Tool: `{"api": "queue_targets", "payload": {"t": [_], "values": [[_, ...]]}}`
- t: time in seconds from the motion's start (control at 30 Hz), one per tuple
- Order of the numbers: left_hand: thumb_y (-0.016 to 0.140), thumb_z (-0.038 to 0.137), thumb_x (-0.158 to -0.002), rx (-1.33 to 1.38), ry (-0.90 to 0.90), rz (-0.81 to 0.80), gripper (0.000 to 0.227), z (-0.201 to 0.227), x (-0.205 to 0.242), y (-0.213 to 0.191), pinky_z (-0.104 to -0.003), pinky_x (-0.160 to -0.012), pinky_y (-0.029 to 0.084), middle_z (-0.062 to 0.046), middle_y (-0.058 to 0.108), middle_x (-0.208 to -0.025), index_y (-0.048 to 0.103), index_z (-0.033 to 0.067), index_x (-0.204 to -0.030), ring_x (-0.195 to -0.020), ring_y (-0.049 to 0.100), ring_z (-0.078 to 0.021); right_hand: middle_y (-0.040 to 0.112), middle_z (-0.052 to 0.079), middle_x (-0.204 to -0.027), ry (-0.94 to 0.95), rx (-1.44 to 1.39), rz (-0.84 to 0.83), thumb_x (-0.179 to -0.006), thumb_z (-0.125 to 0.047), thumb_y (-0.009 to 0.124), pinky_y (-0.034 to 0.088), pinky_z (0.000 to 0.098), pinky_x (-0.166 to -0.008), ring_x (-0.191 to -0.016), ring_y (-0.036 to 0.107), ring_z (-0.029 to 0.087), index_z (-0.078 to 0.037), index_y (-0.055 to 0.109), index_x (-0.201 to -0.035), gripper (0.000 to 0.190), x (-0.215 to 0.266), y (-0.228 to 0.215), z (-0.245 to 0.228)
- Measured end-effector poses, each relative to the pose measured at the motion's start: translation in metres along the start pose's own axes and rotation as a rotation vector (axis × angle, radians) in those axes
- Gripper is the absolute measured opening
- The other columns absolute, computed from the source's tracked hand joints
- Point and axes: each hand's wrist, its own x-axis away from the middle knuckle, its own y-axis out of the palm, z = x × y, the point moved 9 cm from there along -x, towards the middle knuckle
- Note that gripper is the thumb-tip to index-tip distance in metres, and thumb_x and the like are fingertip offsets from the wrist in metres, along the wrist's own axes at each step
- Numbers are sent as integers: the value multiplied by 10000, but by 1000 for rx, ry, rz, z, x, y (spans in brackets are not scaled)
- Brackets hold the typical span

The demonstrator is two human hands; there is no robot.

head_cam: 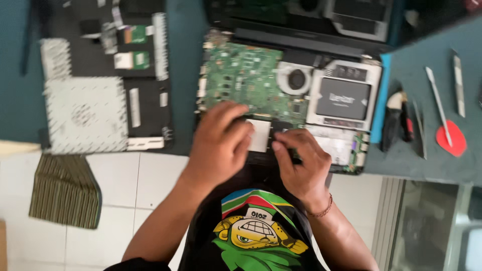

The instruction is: The person removes the bottom cover of a laptop and places it aside. They then use a screwdriver to remove screws from the hard drive and SSD, carefully lifting each component out of the laptop chassis and setting them on the workbench.

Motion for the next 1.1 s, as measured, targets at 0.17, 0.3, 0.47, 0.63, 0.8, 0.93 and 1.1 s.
{"api": "queue_targets", "payload": {"t": [0.17,0.3,0.47,0.63,0.8,0.93,1.1], "values": [[671,187,-850,63,68,-123,210,42,-9,60,-500,-934,458,-153,568,-1193,658,75,-1027,-1108,565,-386,636,71,-710,3,17,116,-800,-93,739,541,362,-612,-656,654,273,-36,640,-713,145,10,-41,10],[697,216,-808,81,179,-222,287,77,-20,98,-547,-1006,396,-200,557,-1198,655,36,-1027,-1156,532,-415,588,71,-656,9,72,239,-807,-80,730,521,367,-625,-648,639,299,-47,592,-661,203,20,-84,24],[682,257,-824,99,304,-276,273,123,-33,137,-540,-1038,374,-172,575,-1166,655,48,-999,-1177,530,-389,627,70,-755,138,337,351,-843,-94,740,514,389,-652,-735,641,299,-54,649,-784,116,27,-143,58],[670,293,-826,59,372,-437,364,152,-48,186,-572,-1056,333,-203,538,-1226,629,28,-1072,-1233,478,-408,625,111,-897,215,602,422,-842,-13,735,520,405,-704,-849,617,320,-5,681,-954,125,24,-178,90],[682,319,-772,-112,348,-602,639,174,-65,222,-567,-1128,190,-231,415,-1426,526,-26,-1288,-1378,314,-394,643,155,-961,252,571,414,-799,26,715,502,451,-808,-939,612,391,18,689,-989,193,18,-192,119],[659,307,-775,-195,326,-610,672,174,-71,236,-561,-1135,185,-220,401,-1437,477,-27,-1330,-1387,305,-371,682,92,-907,276,600,400,-792,-46,751,524,367,-758,-846,642,302,-64,717,-956,168,15,-198,137],[637,370,-790,-268,266,-613,705,159,-65,248,-572,-1139,126,-242,368,-1445,453,-34,-1337,-1386,304,-362,690,116,-840,359,565,187,-762,-110,732,528,402,-698,-776,641,322,-88,710,-981,221,7,-181,166]]}}
